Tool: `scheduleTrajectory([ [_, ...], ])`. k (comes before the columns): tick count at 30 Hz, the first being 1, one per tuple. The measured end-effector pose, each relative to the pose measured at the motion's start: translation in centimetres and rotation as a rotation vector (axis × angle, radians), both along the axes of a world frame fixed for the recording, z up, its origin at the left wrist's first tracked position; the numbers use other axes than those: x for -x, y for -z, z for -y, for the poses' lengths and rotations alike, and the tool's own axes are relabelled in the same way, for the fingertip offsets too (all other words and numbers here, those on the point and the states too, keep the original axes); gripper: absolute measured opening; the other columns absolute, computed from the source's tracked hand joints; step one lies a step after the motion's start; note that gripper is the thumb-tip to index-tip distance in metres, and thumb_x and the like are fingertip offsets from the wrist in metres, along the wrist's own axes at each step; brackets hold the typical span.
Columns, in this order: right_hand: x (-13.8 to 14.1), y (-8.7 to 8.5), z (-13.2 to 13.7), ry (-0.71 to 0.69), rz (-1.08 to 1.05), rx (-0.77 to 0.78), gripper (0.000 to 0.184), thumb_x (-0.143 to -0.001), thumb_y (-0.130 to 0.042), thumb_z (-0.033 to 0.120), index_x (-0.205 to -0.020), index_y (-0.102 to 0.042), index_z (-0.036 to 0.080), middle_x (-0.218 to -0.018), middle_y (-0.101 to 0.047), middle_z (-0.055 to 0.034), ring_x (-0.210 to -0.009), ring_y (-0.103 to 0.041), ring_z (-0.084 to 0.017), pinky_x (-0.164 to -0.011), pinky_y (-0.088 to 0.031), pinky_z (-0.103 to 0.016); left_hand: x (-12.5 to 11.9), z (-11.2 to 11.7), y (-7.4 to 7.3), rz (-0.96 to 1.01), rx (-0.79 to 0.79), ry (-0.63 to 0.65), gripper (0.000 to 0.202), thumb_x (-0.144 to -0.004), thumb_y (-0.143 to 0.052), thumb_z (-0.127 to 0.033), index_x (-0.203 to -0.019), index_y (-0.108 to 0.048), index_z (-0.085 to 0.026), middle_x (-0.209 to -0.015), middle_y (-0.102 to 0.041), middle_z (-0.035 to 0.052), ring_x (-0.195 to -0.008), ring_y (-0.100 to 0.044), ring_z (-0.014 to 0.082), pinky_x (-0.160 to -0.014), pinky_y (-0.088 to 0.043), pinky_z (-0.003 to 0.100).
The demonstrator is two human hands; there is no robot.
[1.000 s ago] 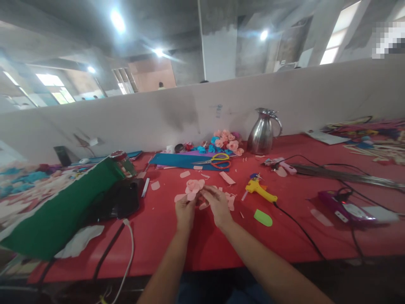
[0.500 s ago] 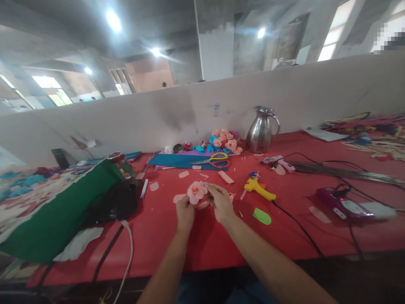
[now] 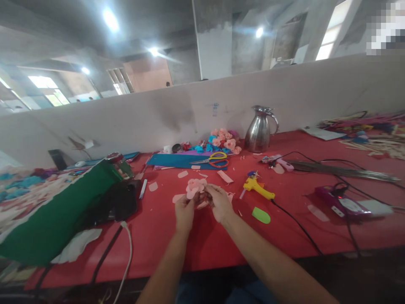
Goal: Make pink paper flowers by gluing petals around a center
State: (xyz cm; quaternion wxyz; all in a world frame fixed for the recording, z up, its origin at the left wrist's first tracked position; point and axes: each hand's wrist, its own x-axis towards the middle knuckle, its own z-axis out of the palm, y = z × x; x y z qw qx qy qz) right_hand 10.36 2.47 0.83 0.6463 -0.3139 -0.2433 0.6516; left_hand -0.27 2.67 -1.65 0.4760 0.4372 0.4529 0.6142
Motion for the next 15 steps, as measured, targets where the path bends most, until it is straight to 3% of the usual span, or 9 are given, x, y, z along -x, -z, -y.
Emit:
scheduleTrajectory([
  [9, 0.18, -0.23, 0.15, 0.015, -0.057, 0.015, 0.024, -0.055, -0.077, 0.034, -0.067, -0.068, 0.016, -0.057, -0.066, 0.0, -0.047, -0.058, -0.012, -0.037, -0.04, -0.018, 0.0, -0.19, -0.02, 0.151, 0.053, 0.074, 0.029, -0.056, -0.078, -0.033, -0.075, -0.07, -0.013, -0.068, -0.07, 0.0039, -0.061, -0.066, 0.0173, -0.065, -0.054, 0.031],
  [15, 0.11, 0.16, 0.04, 0.033, -0.072, 0.034, 0.021, -0.058, -0.076, 0.032, -0.068, -0.067, 0.017, -0.061, -0.068, 0.0, -0.05, -0.061, -0.011, -0.035, -0.037, -0.015, 0.07, -0.29, -0.27, 0.232, 0.072, -0.008, 0.026, -0.054, -0.079, -0.027, -0.072, -0.069, -0.012, -0.07, -0.071, 0.0043, -0.063, -0.066, 0.0144, -0.068, -0.053, 0.027],
])
